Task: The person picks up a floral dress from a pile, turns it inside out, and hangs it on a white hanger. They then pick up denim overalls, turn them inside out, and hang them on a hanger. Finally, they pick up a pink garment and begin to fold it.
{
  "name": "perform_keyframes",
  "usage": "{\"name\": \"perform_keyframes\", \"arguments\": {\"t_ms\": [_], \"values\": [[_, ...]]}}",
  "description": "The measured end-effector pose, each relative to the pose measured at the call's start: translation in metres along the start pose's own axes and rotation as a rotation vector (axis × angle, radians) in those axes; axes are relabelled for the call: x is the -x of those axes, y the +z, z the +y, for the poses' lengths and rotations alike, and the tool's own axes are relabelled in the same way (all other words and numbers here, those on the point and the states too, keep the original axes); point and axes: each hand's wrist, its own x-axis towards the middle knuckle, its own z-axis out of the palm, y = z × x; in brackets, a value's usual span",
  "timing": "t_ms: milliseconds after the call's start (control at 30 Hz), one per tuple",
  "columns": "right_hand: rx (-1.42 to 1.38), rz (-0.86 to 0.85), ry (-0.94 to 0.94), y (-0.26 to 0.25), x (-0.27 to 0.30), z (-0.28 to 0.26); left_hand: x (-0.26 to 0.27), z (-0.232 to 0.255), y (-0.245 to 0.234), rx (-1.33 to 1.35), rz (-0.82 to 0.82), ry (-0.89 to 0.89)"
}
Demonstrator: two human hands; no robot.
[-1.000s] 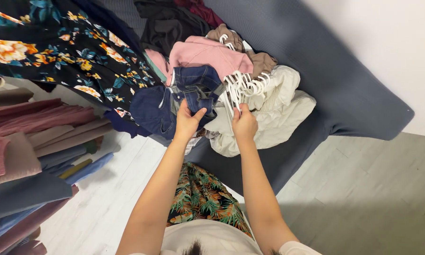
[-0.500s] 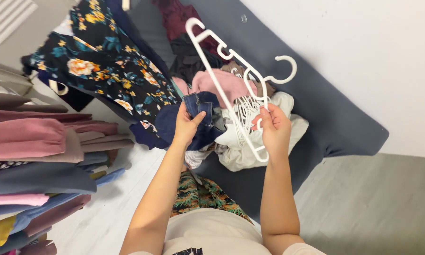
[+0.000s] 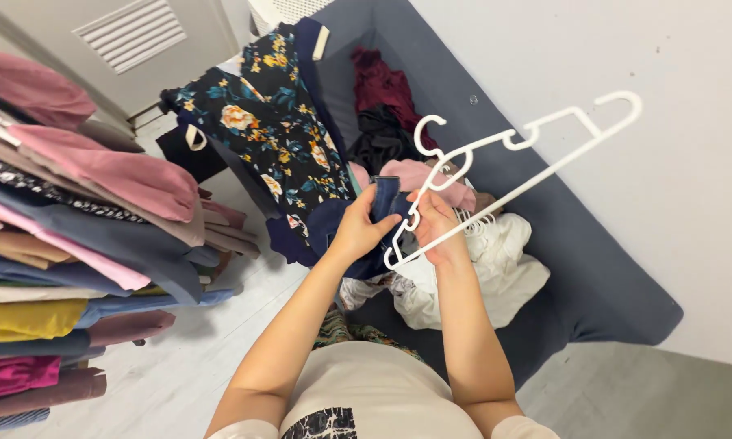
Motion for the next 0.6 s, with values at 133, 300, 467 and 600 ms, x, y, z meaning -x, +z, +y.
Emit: {"name": "perform_keyframes", "arguments": {"t_ms": [133, 300, 467, 600], "values": [[-0.008, -0.059, -0.058, 0.016, 0.002, -0.019, 0.003, 0.009, -0.007, 0.057, -0.034, 0.112], [0.382, 0.021, -0.345, 0.025, 0.019, -0.071, -0.009, 0.008, -0.039, 0.124, 0.149, 0.036], [1.003, 0.281, -0.602, 0.030, 0.044, -0.117, -0.022, 0.015, -0.080, 0.589, 0.251, -0.179], [1.374, 0.262, -0.830, 0.028, 0.051, -0.137, -0.022, 0.027, -0.102, 0.618, 0.278, -0.288]]}}
